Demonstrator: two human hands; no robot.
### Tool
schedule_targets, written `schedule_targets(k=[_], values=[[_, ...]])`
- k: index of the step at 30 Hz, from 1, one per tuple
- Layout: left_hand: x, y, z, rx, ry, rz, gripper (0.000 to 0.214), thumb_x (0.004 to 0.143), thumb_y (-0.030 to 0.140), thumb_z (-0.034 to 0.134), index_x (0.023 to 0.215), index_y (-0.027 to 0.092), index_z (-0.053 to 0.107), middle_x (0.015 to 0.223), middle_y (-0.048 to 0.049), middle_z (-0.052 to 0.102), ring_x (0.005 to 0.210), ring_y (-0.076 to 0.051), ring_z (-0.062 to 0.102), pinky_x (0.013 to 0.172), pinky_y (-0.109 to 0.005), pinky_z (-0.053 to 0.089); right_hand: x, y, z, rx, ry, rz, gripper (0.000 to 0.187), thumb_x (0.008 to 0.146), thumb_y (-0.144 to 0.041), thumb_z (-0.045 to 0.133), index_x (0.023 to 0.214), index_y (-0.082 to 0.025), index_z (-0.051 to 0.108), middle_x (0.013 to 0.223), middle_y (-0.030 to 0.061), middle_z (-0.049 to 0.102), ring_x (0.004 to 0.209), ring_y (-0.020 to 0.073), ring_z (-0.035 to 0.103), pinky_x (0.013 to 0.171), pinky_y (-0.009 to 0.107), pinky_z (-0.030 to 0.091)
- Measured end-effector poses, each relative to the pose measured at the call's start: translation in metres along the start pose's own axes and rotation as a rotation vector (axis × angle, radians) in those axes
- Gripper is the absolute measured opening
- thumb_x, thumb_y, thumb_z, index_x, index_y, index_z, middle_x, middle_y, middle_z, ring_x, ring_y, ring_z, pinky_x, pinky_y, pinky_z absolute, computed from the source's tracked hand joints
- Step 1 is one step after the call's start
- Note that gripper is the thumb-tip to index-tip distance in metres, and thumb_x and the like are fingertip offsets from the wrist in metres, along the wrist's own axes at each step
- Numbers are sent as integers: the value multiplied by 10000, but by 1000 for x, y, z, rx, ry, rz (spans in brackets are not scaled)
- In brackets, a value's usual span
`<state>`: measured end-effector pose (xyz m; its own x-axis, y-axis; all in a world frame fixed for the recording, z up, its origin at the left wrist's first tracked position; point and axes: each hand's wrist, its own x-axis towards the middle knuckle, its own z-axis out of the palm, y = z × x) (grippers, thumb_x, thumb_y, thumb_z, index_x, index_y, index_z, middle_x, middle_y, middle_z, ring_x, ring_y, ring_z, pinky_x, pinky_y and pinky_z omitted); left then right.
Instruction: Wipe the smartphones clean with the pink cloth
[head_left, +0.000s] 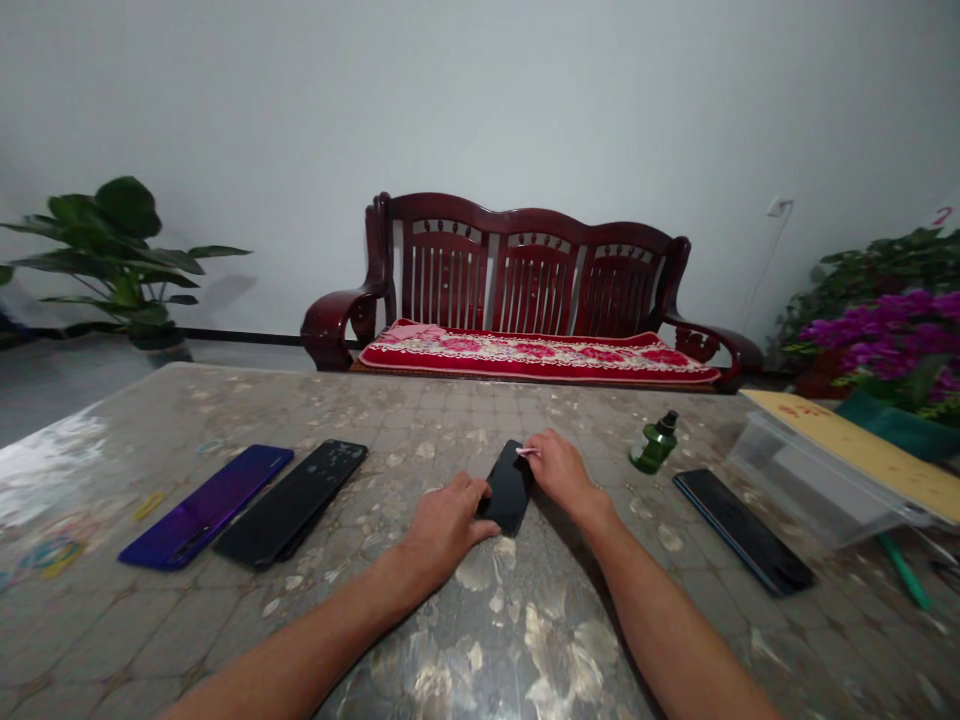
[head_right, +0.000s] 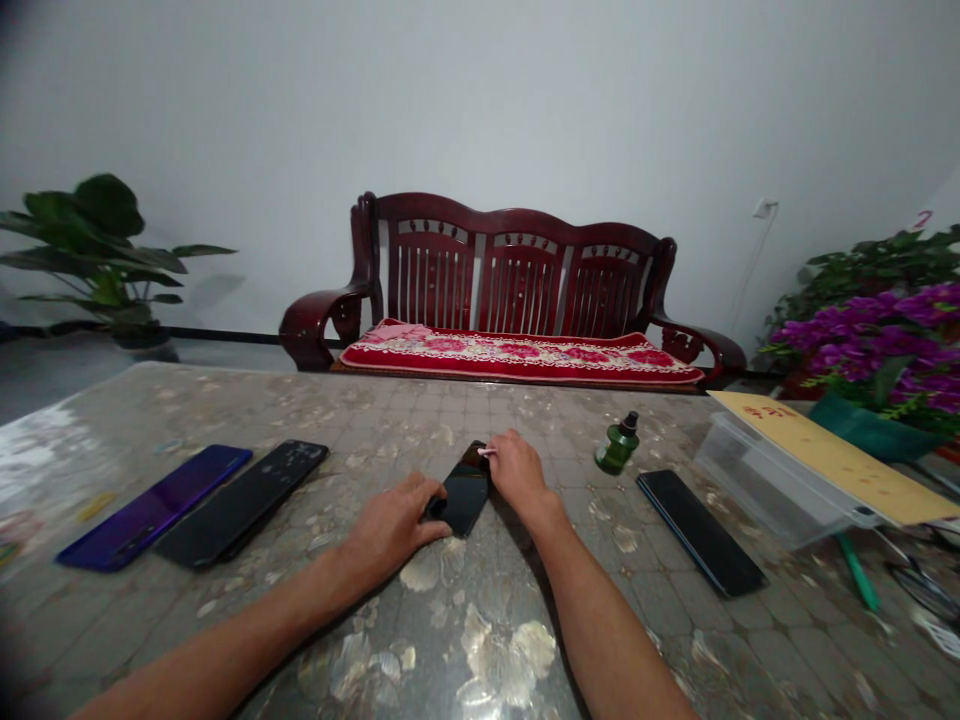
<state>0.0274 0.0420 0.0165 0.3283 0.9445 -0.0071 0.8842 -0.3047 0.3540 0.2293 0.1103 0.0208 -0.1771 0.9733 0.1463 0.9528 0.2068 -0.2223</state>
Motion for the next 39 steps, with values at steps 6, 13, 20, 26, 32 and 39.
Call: schedule_targets(k=[6,13,20,26,32,39], values=[[3,-7,2,-35,18,55,252,847,334,676,1083,245,681,1060,-64,693,978,-260,660,789,-302,471,-2,-4,-6,87,-87,-127,197,870,-185,542,915,-190,734,940,52,714,880,161,619,735,223,384],[4,-12,0,-54,12,52,285,835,348,696,1106,263,708,1098,-62,722,1017,-266,670,835,-304,478,1,-3,-3,91,-114,-142,195,878,-192,534,912,-191,726,947,51,714,885,156,616,734,222,376],[3,-12,-1,-48,13,54,285,834,358,697,1099,257,722,1093,-67,732,1009,-271,676,830,-306,478,-5,-7,0,55,-22,-85,228,883,-157,496,937,-185,715,984,73,694,898,164,609,757,230,382],[2,-7,-5,-3,38,-53,301,797,400,722,1078,294,720,1068,-29,743,977,-255,680,783,-290,463,-11,-20,-5,155,-164,-240,195,831,-178,546,877,-199,733,905,33,709,821,147,616,695,221,374],[4,-8,-6,48,48,-36,253,829,426,679,1020,268,731,1034,-59,734,947,-274,683,727,-301,450,-5,-6,-1,75,-35,-99,214,859,-160,514,906,-180,722,964,71,700,899,168,611,760,232,384],[6,-8,-7,67,39,-6,245,846,444,663,971,245,730,993,-71,734,920,-273,691,696,-299,439,-10,-14,-4,199,-90,-153,172,817,-173,570,840,-181,740,881,48,716,818,151,623,693,215,390]])
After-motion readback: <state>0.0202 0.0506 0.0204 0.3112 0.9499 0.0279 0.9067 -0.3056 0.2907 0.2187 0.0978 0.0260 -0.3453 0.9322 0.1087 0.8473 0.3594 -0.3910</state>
